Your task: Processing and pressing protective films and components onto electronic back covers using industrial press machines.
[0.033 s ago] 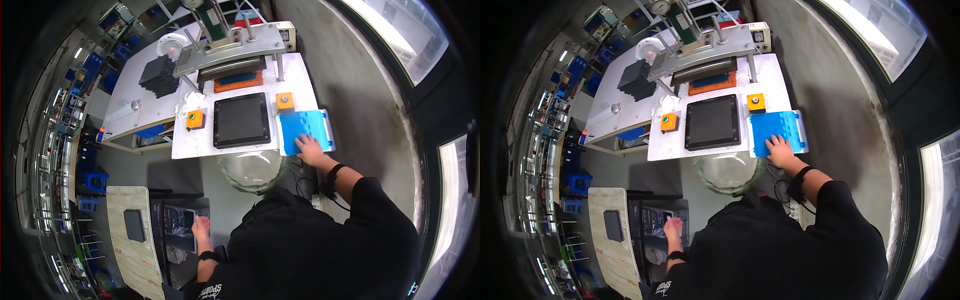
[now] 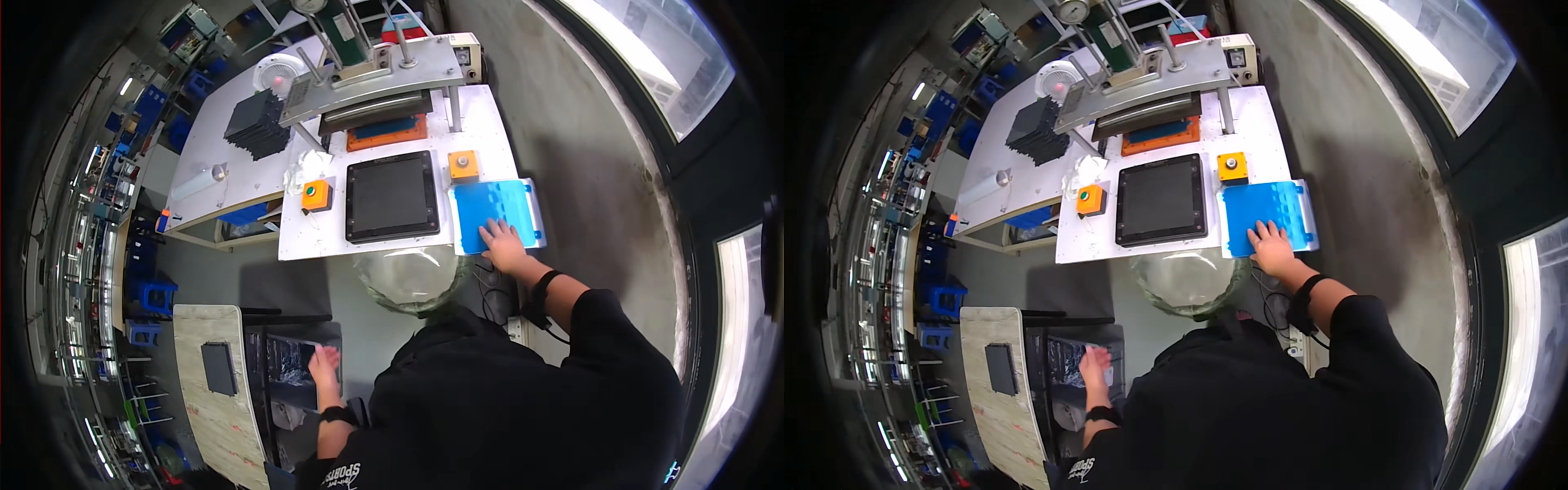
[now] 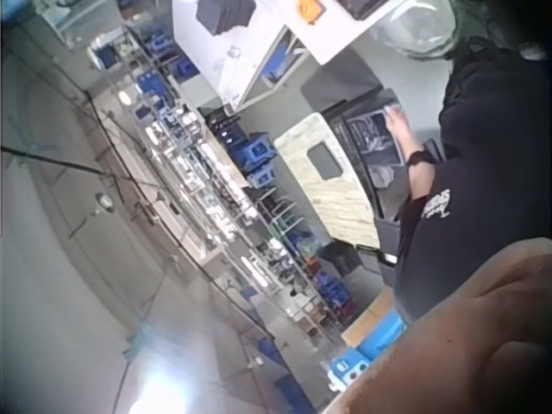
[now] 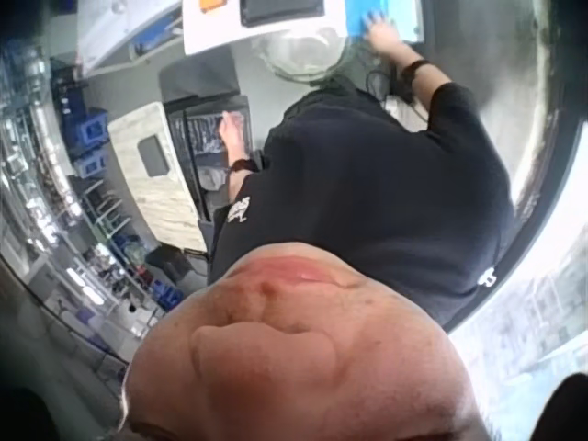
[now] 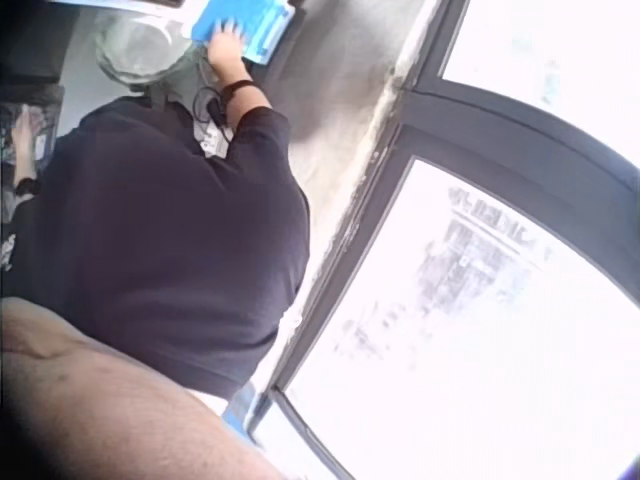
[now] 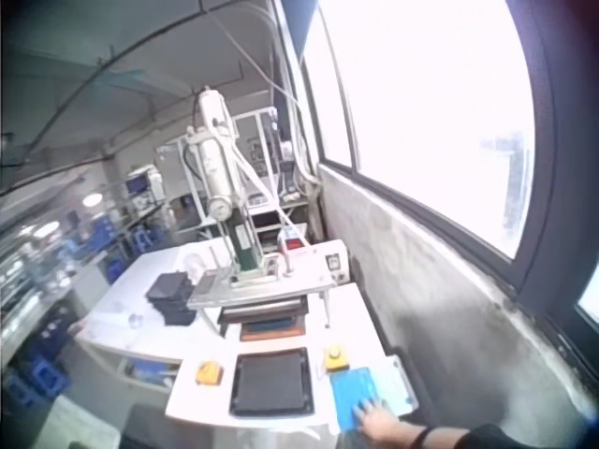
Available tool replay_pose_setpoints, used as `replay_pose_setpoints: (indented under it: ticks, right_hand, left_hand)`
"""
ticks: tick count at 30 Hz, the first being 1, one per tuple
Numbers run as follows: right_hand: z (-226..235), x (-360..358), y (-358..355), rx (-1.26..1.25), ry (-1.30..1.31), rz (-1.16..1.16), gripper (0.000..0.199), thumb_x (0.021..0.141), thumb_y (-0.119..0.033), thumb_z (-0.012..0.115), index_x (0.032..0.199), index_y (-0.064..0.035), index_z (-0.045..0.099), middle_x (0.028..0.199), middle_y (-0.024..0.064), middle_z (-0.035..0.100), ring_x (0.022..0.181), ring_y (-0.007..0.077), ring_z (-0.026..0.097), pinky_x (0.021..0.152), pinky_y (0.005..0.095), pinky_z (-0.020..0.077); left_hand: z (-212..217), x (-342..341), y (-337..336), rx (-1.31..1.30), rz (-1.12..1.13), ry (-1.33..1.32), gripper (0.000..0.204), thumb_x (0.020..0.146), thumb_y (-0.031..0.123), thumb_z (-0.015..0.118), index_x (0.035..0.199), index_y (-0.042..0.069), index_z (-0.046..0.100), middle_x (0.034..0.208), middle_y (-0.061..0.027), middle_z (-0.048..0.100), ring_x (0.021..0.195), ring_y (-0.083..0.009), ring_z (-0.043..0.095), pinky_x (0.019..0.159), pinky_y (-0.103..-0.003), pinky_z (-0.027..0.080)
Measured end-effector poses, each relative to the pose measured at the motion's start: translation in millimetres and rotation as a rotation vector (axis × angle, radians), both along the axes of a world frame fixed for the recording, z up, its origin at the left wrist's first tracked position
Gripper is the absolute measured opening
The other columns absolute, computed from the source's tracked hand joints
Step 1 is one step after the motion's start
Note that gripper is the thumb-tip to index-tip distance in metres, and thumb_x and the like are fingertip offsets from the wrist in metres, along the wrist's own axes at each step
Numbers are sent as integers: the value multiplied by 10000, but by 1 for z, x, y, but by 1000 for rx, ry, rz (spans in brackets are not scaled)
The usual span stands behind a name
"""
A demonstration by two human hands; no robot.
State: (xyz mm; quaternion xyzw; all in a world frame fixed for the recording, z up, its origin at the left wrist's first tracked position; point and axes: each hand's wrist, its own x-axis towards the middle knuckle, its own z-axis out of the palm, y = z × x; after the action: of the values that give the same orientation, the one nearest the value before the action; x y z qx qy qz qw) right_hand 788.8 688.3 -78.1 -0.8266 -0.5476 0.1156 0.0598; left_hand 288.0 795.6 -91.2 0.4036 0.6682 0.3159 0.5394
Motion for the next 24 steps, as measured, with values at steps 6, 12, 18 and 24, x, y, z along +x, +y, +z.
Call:
replay_pose_setpoints:
  ticks: [6,12,18,24]
  right_hand:
    - [-40,-3,-6,-38,-84,151,424,856,-194,525,1262,-74,507,1383,155,424,1287,409,367,1025,548,320]
    - [-12,5,12,267,200,-89,103,798,-132,572,770,-33,564,804,177,617,710,386,601,638,486,474]
    - [-10,33,12,219,764,-450,275,846,-279,641,901,-14,691,754,82,659,697,167,596,674,309,472]
    - [16,40,25,485,850,-652,259,925,-223,535,970,3,654,868,45,653,807,131,569,750,286,461]
  left_hand:
    - [68,79,73,172,-247,37,314,945,301,524,1022,6,602,942,-96,667,798,-153,646,710,-253,496]
    - [88,144,125,236,-466,-52,266,948,232,520,1019,-10,607,943,-95,665,818,-144,634,734,-254,486]
    - [82,156,174,215,-710,-119,250,949,221,521,1011,-5,604,935,-88,663,827,-143,628,758,-260,473]
    - [69,153,210,152,-888,-177,219,951,201,517,1002,8,605,927,-69,659,821,-124,618,759,-250,465]
